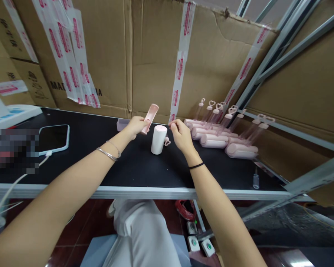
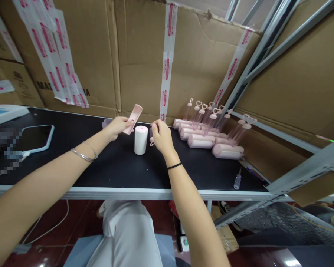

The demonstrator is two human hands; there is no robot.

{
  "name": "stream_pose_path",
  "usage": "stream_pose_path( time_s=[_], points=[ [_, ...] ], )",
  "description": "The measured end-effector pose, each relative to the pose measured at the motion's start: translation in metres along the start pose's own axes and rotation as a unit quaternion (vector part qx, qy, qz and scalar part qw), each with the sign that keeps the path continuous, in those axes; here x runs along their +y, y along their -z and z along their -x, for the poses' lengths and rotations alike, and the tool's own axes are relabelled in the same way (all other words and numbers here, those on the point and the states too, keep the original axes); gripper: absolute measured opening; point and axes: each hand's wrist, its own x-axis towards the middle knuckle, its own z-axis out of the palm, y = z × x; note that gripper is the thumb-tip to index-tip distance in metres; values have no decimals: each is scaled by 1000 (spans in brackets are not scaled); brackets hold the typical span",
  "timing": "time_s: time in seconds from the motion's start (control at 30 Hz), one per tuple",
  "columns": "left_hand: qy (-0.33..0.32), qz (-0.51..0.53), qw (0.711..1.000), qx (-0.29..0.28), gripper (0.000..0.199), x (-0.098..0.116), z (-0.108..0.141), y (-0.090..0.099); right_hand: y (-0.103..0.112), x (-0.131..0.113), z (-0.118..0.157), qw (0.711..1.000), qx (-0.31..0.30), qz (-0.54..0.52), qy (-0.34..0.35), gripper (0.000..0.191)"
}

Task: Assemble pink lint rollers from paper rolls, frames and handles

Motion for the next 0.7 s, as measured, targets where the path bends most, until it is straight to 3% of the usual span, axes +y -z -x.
stream_pose_path(
  time_s=[0.1,0.2,0.33,0.4,0.47,0.53,0.7],
  points=[
    [36,-58,997,-24,10,-6,-1,1,-3,5,0,997,-60,0,-43,14],
    [31,-47,998,-28,13,-6,-1,-1,-3,6,-1,988,-85,-84,-101,16],
    [13,32,999,-42,13,-3,1,-5,-2,2,1,935,-192,-253,-160,40],
    [1,42,998,-48,13,0,3,-8,-5,1,3,922,-238,-264,-154,57],
    [-11,24,999,-45,13,2,5,-9,-11,0,5,922,-263,-248,-136,61],
    [-27,6,998,-48,15,4,8,-11,-15,0,6,930,-254,-234,-126,54],
    [-84,-4,992,-96,32,2,15,-16,-15,2,3,950,-142,-218,-175,47]
  ],
)
